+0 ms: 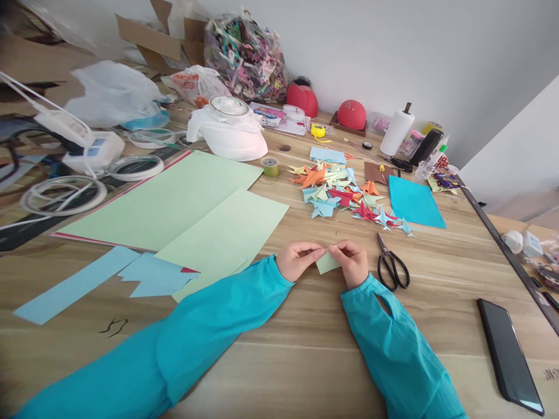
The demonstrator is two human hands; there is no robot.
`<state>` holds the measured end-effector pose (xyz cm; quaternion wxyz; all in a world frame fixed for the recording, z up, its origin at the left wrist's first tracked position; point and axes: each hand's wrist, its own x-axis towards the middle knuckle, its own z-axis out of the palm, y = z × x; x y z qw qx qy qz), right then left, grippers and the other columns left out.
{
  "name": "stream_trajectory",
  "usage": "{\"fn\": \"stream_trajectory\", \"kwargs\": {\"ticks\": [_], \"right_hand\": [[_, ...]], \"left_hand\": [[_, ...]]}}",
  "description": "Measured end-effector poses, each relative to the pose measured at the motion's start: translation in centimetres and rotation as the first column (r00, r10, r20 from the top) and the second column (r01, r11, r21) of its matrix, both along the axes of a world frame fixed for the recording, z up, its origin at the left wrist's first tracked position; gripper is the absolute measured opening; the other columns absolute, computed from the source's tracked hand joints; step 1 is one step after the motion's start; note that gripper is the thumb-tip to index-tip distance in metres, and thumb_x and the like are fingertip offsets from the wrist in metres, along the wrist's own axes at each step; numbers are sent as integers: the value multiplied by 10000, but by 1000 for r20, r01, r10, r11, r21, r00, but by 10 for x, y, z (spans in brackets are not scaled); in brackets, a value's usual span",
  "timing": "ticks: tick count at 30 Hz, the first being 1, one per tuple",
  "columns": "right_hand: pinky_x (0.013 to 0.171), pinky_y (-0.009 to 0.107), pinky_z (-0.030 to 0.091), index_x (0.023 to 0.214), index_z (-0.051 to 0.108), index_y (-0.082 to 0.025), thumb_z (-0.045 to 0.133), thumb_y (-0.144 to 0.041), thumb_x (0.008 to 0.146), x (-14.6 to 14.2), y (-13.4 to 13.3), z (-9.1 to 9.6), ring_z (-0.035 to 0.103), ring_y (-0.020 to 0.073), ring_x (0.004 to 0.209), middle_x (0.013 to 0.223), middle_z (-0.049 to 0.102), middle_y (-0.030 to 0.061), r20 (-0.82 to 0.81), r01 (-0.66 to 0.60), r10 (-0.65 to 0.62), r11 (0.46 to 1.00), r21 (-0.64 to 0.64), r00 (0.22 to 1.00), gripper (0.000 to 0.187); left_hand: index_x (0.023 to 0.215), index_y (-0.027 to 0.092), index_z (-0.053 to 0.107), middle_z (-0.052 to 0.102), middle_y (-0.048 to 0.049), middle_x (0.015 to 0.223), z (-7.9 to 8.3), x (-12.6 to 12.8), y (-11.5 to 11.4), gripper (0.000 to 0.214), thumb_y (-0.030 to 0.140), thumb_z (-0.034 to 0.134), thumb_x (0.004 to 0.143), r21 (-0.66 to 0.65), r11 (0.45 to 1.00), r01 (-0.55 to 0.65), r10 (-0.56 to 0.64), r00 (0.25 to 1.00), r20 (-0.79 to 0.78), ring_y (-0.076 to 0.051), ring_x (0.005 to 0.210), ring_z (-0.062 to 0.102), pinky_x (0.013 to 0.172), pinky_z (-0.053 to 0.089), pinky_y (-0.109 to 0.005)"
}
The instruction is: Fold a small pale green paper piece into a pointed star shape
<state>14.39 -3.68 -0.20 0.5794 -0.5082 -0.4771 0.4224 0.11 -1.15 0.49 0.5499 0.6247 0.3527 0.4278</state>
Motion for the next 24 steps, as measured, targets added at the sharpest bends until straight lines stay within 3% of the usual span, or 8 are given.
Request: {"fn": "stream_trajectory", "kwargs": {"ticks": [4,10,18,24], "right_hand": [[455,223,370,609,601,-174,673,-352,634,-1,-1,2,463,99,492,554,565,-15,19,-29,29,1000,-6,999,193],[448,226,366,595,583,-172,658,-384,640,-1,-1,6,460,101,495,546,550,-13,87,-68,67,998,12,994,230],[449,216,362,606,582,-171,661,-368,642,1,2,-1,463,94,487,559,564,-18,-14,-10,10,1000,-24,1000,216],[440,208,344,594,585,-169,686,-323,622,2,3,-2,447,83,468,534,552,-31,-124,8,-12,999,-37,992,186]], "left_hand": [[655,126,659,616,-55,659,2,-1,0,218,320,573,707,91,996,-6,9,1000,-23,-139,626,541,585,442,-248],[676,133,674,632,-59,679,-2,-1,-1,209,319,581,698,82,997,4,-2,1000,-31,-145,640,554,588,446,-251],[641,130,677,659,-39,601,-4,2,2,208,326,686,574,-156,982,-107,112,993,23,-133,555,559,550,457,-251],[620,129,656,654,-24,575,1,2,1,215,320,709,539,-284,956,-75,115,985,130,-139,553,581,586,496,-278]]}}
